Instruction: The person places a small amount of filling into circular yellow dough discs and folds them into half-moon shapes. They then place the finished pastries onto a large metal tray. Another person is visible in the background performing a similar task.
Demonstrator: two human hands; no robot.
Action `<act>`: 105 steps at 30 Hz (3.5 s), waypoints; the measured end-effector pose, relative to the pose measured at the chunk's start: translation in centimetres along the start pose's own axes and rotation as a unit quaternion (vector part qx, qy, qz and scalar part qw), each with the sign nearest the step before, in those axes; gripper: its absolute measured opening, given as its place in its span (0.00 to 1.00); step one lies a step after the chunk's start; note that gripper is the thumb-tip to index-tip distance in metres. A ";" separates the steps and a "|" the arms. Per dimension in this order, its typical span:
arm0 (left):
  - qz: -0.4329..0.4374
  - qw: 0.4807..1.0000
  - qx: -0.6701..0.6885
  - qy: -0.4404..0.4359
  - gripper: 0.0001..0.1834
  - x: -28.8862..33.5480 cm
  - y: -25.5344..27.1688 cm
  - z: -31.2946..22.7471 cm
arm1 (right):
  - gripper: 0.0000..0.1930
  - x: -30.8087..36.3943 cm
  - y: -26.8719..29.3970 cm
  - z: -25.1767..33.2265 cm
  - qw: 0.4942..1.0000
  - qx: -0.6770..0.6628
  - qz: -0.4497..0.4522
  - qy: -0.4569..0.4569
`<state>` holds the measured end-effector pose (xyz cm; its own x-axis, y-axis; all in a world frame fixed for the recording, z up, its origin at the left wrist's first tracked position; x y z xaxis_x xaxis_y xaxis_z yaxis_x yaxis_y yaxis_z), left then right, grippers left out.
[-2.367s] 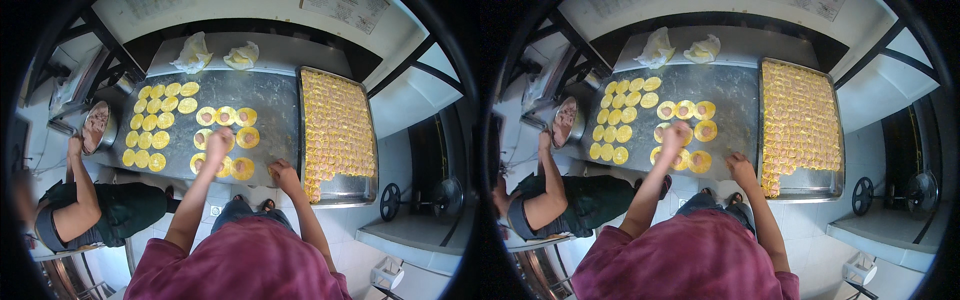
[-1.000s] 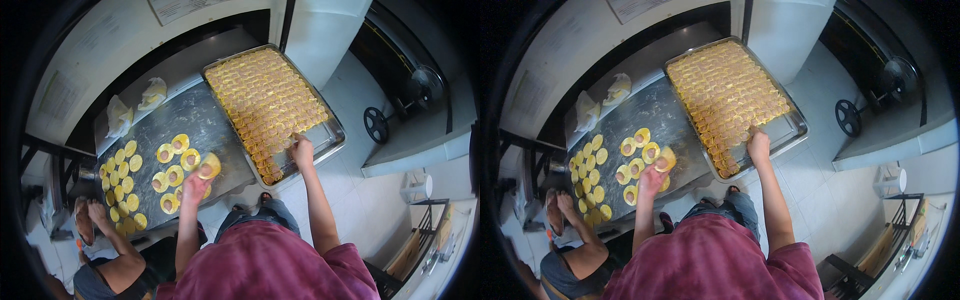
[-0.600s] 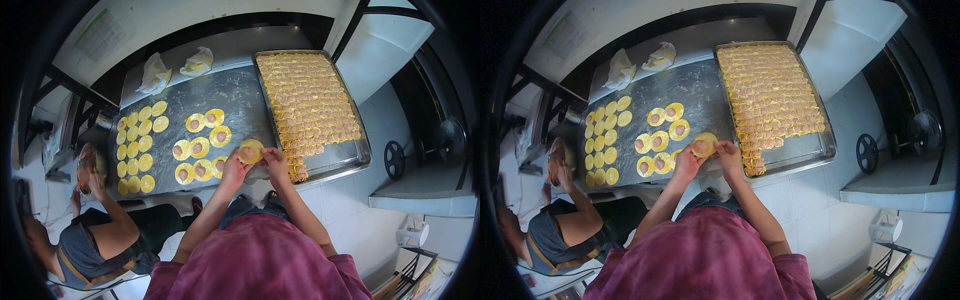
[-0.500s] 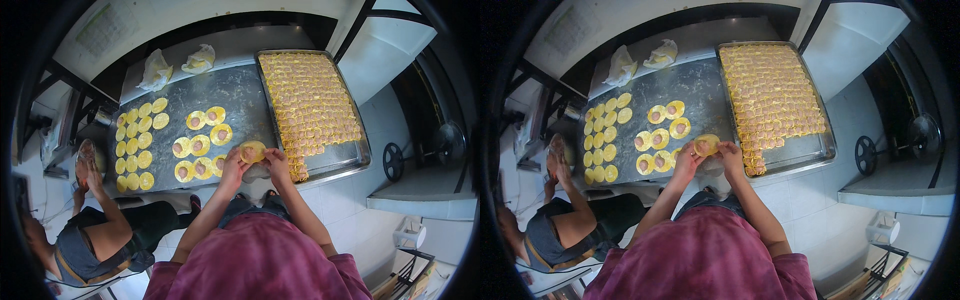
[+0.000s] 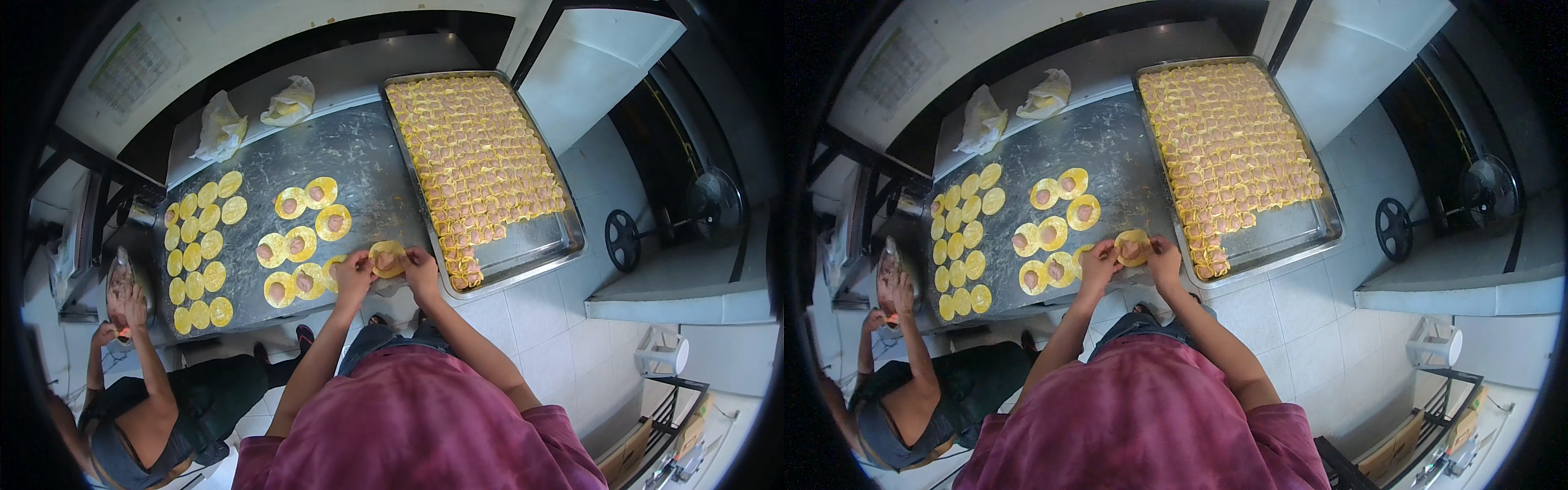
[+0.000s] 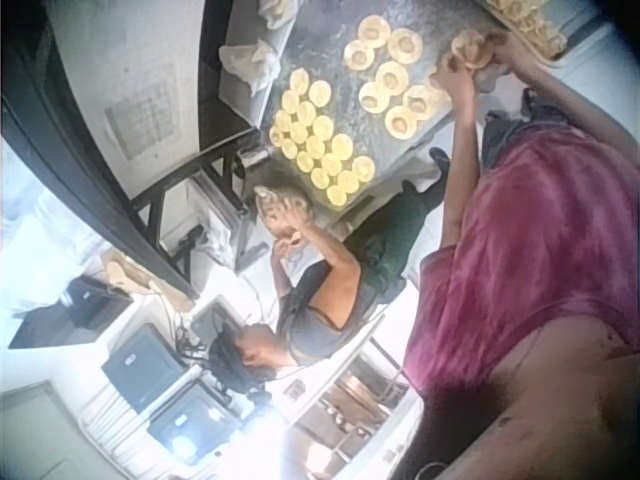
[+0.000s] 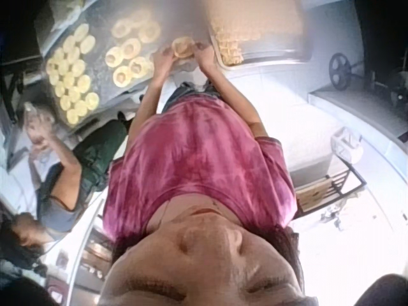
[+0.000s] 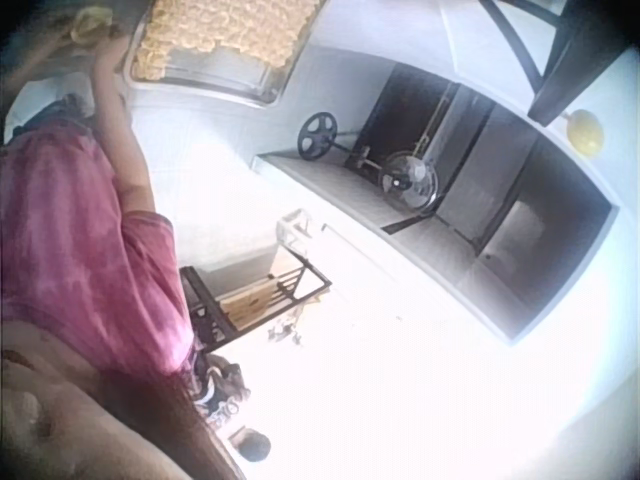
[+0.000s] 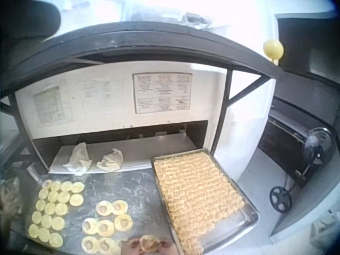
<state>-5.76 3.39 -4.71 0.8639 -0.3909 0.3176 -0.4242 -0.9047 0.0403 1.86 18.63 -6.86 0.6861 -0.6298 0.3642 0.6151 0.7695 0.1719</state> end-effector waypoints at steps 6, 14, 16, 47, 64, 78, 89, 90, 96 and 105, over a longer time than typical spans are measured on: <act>0.040 0.998 0.003 -0.043 0.15 -0.8 -0.4 1.1 | 0.11 0.7 0.2 1.2 0.996 0.032 -0.009 0.085; 0.064 0.996 0.039 -0.053 0.14 0.2 -0.5 -1.6 | 0.13 2.5 0.6 5.7 0.990 0.060 0.047 0.121; 0.060 0.995 0.060 -0.051 0.11 0.3 -0.5 -2.0 | 0.12 2.2 0.8 5.9 0.989 0.041 0.044 0.136; 0.052 0.932 -0.240 -0.266 0.07 1.5 -0.5 -4.7 | 0.12 3.4 -0.5 7.2 0.941 0.239 0.039 0.234; 0.123 0.906 -0.301 -0.271 0.16 0.7 -1.1 -4.6 | 0.13 3.8 -1.0 8.0 0.924 0.241 0.088 0.283; 0.151 0.859 -0.412 -0.266 0.10 0.9 -1.9 -5.9 | 0.10 3.1 -2.4 8.0 0.906 0.258 0.139 0.305; 0.157 0.919 -0.294 -0.211 0.14 0.9 -1.5 -6.1 | 0.18 4.2 -2.2 8.4 0.889 0.244 0.119 0.370; 0.148 0.914 -0.303 -0.226 0.15 1.0 -1.5 -6.2 | 0.18 4.0 -2.2 8.4 0.895 0.236 0.129 0.355; 0.150 0.880 -0.341 -0.296 0.20 1.5 -1.9 -5.3 | 0.15 4.1 -1.6 7.8 0.912 0.267 0.119 0.287; 0.123 0.883 -0.363 -0.272 0.15 2.1 -2.7 -5.5 | 0.15 4.5 -1.7 8.3 0.906 0.233 0.118 0.332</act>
<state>-4.27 5.97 1.06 0.6403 -0.7625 -0.0928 -0.5090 -0.5117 0.6921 0.72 15.34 2.08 0.9551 -0.2468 -0.1641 0.2957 0.7548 0.5855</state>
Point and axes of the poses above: each hand's wrist, its own x-axis away from the middle knuckle, its own y-axis out of the back of the hand, z = x × y, the point moved 9 cm from there along -x, towards the middle knuckle, and after that the axes turned 7 degrees about -y, right-handed, at the moved point
